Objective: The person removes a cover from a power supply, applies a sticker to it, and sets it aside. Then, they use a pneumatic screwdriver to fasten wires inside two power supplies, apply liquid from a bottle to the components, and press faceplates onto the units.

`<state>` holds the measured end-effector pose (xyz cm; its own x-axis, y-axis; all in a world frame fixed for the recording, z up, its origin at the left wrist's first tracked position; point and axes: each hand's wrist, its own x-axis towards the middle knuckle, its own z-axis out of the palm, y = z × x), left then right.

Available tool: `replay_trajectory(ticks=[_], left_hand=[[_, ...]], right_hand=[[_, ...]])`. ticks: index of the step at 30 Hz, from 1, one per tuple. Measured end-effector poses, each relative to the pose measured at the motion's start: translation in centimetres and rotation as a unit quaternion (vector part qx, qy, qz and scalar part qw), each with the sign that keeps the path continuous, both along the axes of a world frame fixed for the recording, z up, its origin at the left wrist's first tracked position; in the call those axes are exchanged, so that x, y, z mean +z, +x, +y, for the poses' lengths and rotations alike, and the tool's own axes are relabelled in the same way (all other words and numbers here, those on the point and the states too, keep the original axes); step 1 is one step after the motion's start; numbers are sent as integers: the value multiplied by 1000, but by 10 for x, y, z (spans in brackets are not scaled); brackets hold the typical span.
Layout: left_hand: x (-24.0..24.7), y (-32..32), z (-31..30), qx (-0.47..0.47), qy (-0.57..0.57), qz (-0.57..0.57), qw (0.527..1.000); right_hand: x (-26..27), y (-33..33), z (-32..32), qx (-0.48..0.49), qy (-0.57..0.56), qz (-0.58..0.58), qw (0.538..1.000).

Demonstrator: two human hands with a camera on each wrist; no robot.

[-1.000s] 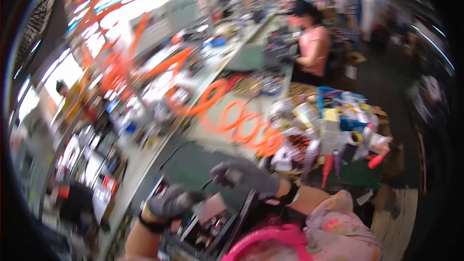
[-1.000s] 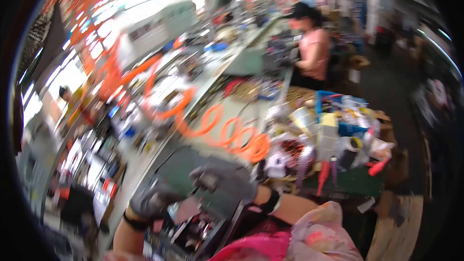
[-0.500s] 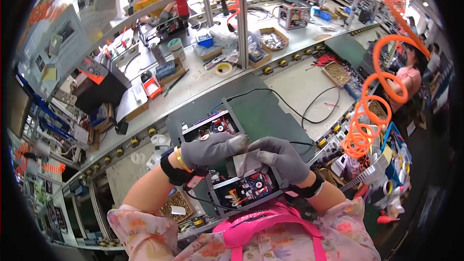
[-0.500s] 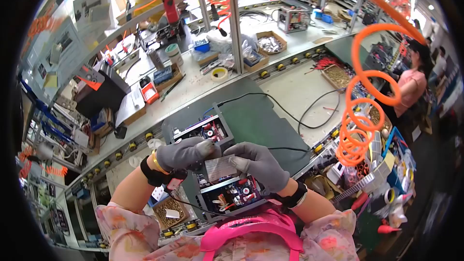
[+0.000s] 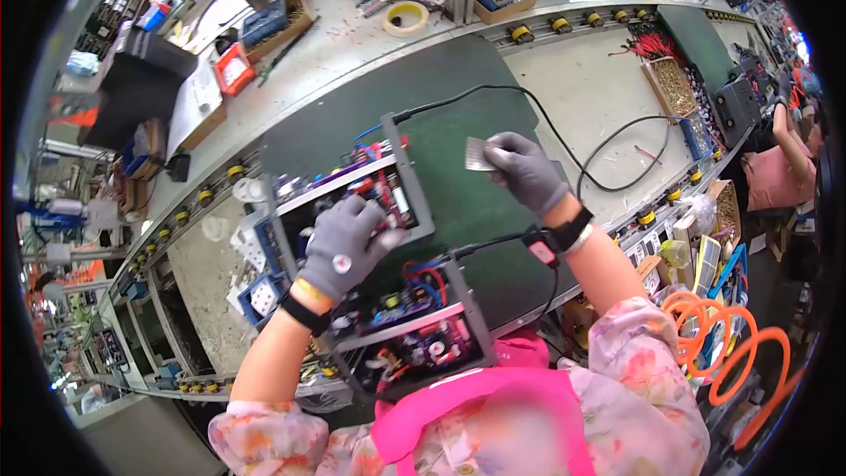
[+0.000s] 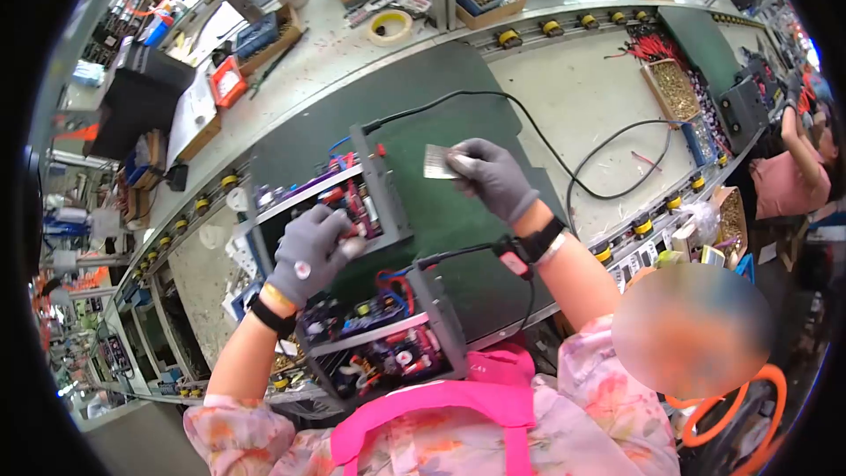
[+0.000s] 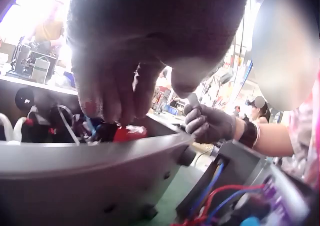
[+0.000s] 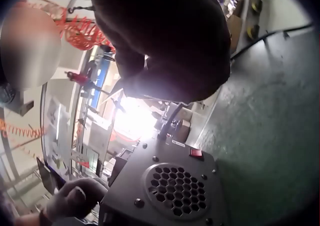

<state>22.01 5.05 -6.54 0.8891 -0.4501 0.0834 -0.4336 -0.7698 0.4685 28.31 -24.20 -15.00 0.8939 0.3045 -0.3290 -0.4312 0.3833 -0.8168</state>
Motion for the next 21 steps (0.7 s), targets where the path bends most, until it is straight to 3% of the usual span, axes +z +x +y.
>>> replay_trajectory(ticks=[4, 9, 15, 21], left_hand=[[-20, 9, -3, -32, 19, -13, 999], [-36, 13, -6, -16, 38, -24, 999], [-41, 10, -6, -8, 93, -22, 995], [-43, 6, -4, -2, 105, -8, 994]], right_hand=[[-51, 37, 19, 73, 108, 45, 990], [-100, 64, 39, 133, 151, 77, 977], [-111, 56, 78, 134, 266, 123, 946], [-115, 58, 92, 140, 306, 105, 936]])
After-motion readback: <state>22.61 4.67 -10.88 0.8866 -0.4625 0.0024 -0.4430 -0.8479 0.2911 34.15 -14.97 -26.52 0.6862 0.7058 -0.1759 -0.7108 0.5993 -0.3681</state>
